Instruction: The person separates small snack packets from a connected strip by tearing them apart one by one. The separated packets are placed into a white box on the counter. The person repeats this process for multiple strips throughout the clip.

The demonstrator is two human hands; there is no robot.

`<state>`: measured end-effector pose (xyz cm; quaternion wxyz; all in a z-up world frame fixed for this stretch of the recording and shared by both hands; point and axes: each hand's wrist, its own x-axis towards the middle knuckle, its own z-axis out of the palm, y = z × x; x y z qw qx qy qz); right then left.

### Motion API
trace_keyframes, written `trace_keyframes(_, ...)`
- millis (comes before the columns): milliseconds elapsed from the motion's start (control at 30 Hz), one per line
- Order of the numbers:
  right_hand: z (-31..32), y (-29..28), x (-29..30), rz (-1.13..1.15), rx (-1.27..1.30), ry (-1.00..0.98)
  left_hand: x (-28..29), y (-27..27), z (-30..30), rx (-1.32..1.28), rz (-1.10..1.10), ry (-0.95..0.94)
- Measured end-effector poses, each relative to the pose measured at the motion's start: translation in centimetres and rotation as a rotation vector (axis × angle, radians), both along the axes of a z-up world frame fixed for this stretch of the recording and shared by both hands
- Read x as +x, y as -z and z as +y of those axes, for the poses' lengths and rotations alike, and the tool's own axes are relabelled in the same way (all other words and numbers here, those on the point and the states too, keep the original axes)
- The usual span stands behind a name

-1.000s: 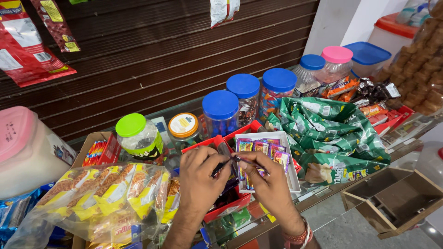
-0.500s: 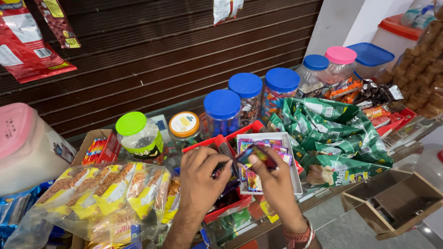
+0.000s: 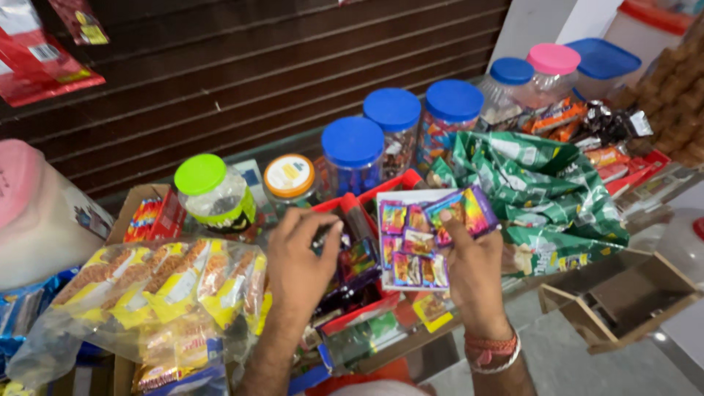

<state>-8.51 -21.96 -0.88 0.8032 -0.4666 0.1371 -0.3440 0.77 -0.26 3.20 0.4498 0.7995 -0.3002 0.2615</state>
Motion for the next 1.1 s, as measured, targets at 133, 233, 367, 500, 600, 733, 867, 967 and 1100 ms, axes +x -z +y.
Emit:
trace_keyframes(133, -0.3, -1.3, -0.2, 0.022, -0.038, 0.057, 0.3, 0.3, 0.2, -0.13, 0.145, 0.01)
trace_keyframes(233, -0.4, -1.4, -0.3, 0.046, -0.126, 0.076, 0.4, 0.6, 0.4, -0.156, 0.099, 0.008)
trace_keyframes(367, -0.5, -1.4, -0.3, 0.143, -0.292, 0.105, 0.4, 0.8, 0.4, -0.206, 0.182, 0.033)
trace_keyframes(500, -0.5, -1.4, -0.4, 0.191, -0.331, 0.061, 0.1, 0.7, 0.4, -0.23, 0.201, 0.063)
trace_keyframes(600, -0.6, -1.1, -0.3, 0.184, -0.354, 0.018, -0.1, 0.6, 0.3, -0.231, 0.197, 0.069)
trace_keyframes(733, -0.9, -0.4, -0.3, 0.344, -0.736, 0.181, -0.5, 0.4, 0.3, -0.248, 0.298, 0.072)
trace_keyframes(867, -1.4, -0.2, -0.7, 0.521, -1.181, 0.376, -0.7, 0.5, 0.2, -0.236, 0.215, 0.085)
trace_keyframes(967, -1.4, -0.4, -0.8, 0.61, -1.066, 0.277, -0.9, 0.8, 0.1, -0.222, 0.214, 0.087)
trace_keyframes(1100, -1.2, -0.6, -0.9, 0.595, -1.065, 0.24, -0.9, 0.7, -0.1, -0.22, 0.276, 0.094)
